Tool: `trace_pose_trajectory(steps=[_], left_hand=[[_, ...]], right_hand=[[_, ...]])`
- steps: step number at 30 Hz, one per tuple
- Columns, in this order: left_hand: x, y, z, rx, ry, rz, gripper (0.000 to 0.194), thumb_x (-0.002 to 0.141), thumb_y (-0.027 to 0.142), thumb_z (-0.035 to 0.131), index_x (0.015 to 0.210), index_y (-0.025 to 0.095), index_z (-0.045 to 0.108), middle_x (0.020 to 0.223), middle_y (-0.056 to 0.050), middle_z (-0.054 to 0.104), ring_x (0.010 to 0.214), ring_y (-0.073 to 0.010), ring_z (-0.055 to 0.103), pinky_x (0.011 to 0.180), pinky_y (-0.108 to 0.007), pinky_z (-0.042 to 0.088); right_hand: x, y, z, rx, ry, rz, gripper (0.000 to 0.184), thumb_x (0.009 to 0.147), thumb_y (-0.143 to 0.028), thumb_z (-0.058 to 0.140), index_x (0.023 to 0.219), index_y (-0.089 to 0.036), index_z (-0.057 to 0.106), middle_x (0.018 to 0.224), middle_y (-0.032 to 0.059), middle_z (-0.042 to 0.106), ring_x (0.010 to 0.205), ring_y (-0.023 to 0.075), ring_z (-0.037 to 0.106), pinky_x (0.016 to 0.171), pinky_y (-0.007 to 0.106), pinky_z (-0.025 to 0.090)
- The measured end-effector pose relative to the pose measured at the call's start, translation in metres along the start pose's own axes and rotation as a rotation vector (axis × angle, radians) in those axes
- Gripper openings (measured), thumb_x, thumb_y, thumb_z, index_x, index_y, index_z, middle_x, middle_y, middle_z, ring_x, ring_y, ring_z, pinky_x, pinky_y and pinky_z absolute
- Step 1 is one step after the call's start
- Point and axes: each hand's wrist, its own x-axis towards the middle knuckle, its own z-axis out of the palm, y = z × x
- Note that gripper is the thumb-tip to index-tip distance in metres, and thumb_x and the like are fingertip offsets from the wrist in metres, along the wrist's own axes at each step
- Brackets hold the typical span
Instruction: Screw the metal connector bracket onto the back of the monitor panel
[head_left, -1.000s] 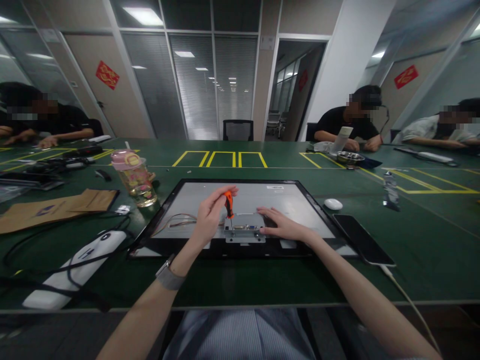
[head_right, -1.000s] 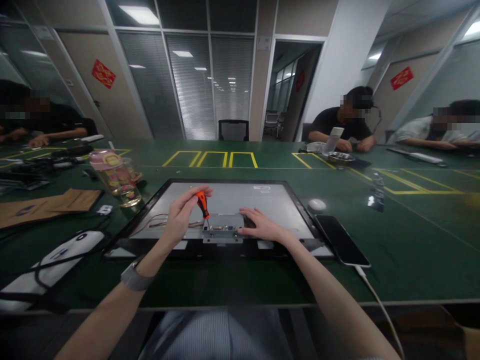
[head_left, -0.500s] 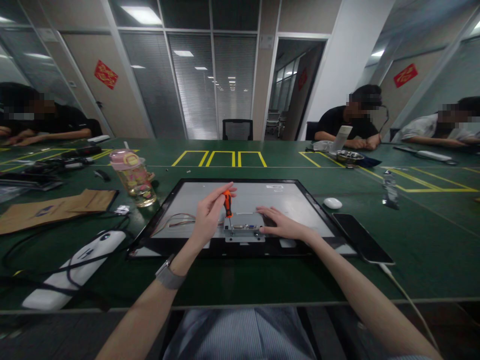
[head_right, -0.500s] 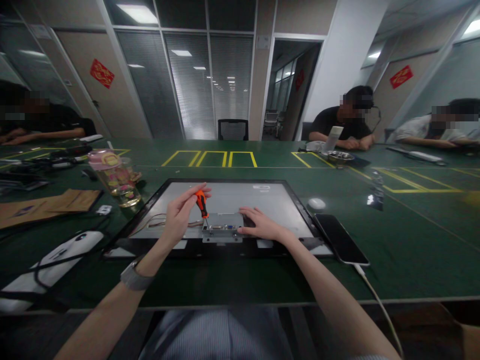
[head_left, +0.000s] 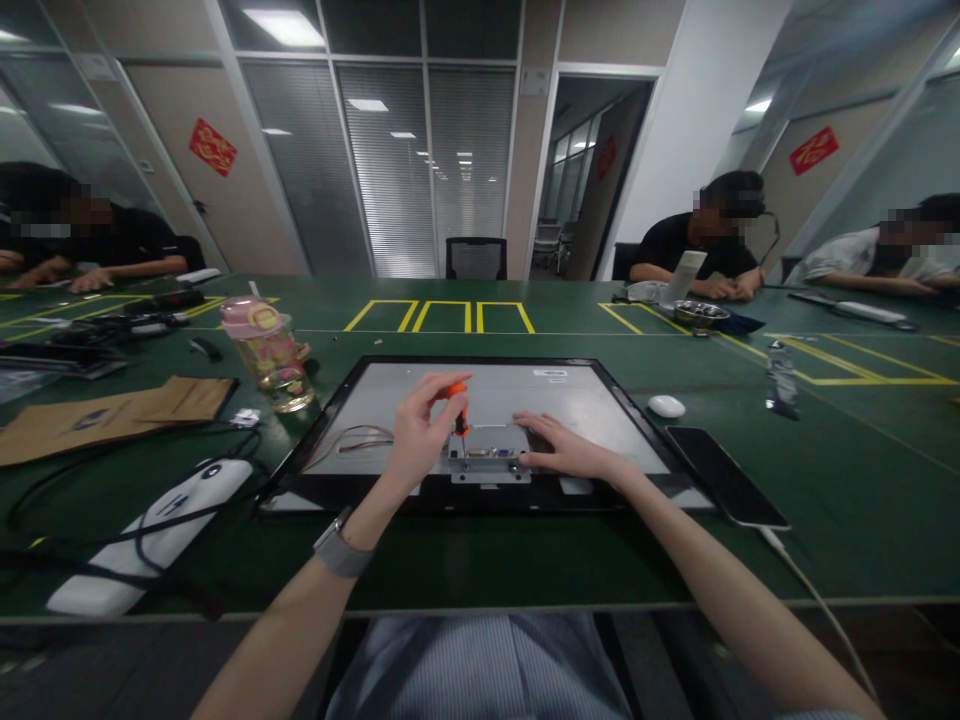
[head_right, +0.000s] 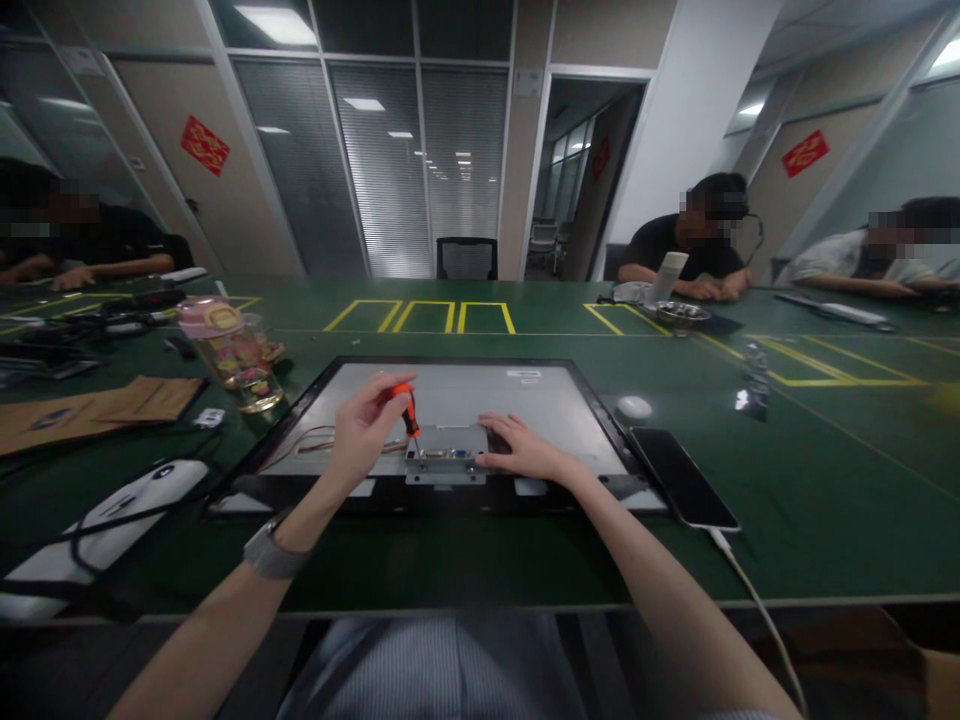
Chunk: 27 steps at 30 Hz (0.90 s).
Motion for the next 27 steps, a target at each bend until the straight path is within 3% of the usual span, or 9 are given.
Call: trace_pose_trajectory(steps=[3,8,10,14,19,23,25,27], left_hand=[[0.001,-0.001,0.000,0.066,0.064,0.030,0.019,0.083,0.029,0.065,0.099,0.022,0.073,0.091,-0.004,0.057,0.084,-0.0142,0.057,0.079,-0.029,0.049],[0.000,0.002,-0.001,-0.083,-0.033,-0.032,0.031,0.094,0.029,0.045,0.116,0.021,0.066,0.098,-0.006,0.063,0.087,-0.0155,0.061,0.082,-0.032,0.049],[0.000,0.002,0.000,-0.063,-0.040,-0.030,0.028,0.092,0.028,0.051,0.114,0.021,0.067,0.093,-0.005,0.063,0.084,-0.0151,0.060,0.082,-0.032,0.049],[0.001,-0.004,0.002,0.049,0.064,0.026,0.016,0.081,0.026,0.068,0.096,0.022,0.071,0.087,-0.002,0.055,0.080,-0.0133,0.055,0.077,-0.028,0.048],[0.001,-0.007,0.002,0.077,0.154,0.030,0.012,0.079,0.026,0.070,0.089,0.020,0.069,0.087,-0.001,0.052,0.076,-0.0114,0.054,0.074,-0.026,0.047],[-0.003,-0.001,0.003,-0.057,0.047,-0.030,0.023,0.091,0.028,0.055,0.111,0.021,0.062,0.096,-0.005,0.060,0.087,-0.0141,0.060,0.082,-0.030,0.049],[-0.005,0.001,0.003,-0.109,-0.012,-0.051,0.024,0.095,0.029,0.045,0.110,0.020,0.062,0.096,-0.006,0.063,0.088,-0.0151,0.062,0.083,-0.031,0.050],[-0.004,0.001,0.003,-0.067,-0.001,-0.009,0.021,0.093,0.030,0.050,0.101,0.019,0.066,0.096,-0.006,0.062,0.091,-0.0160,0.061,0.084,-0.031,0.049]], right_hand=[[0.001,0.001,0.001,0.005,0.009,-0.024,0.074,0.085,-0.068,0.049,0.143,-0.023,0.040,0.153,0.0094,0.036,0.143,0.0277,0.028,0.121,0.049,0.010],[0.000,0.000,0.000,0.009,0.007,0.002,0.075,0.084,-0.069,0.049,0.143,-0.023,0.040,0.154,0.0090,0.035,0.144,0.0291,0.026,0.120,0.050,0.012],[0.000,0.000,0.000,0.003,0.010,-0.001,0.074,0.084,-0.069,0.049,0.142,-0.024,0.040,0.153,0.0086,0.036,0.144,0.0287,0.027,0.120,0.050,0.012],[0.001,0.002,0.001,-0.009,0.007,-0.028,0.073,0.085,-0.068,0.048,0.142,-0.023,0.040,0.153,0.0090,0.036,0.143,0.0268,0.028,0.121,0.049,0.010],[0.002,0.004,0.001,-0.003,0.004,-0.037,0.072,0.086,-0.067,0.049,0.143,-0.024,0.039,0.154,0.0091,0.035,0.144,0.0267,0.027,0.121,0.050,0.010],[0.001,0.003,0.001,-0.002,0.009,-0.023,0.073,0.085,-0.068,0.049,0.143,-0.025,0.039,0.153,0.0079,0.036,0.144,0.0274,0.026,0.121,0.050,0.010],[0.001,0.002,0.001,0.002,0.004,-0.016,0.073,0.085,-0.069,0.049,0.143,-0.025,0.040,0.154,0.0077,0.035,0.144,0.0284,0.025,0.121,0.050,0.010],[0.000,0.001,0.001,0.008,0.004,-0.003,0.074,0.084,-0.069,0.049,0.143,-0.024,0.040,0.154,0.0074,0.035,0.145,0.0297,0.024,0.121,0.050,0.010]])
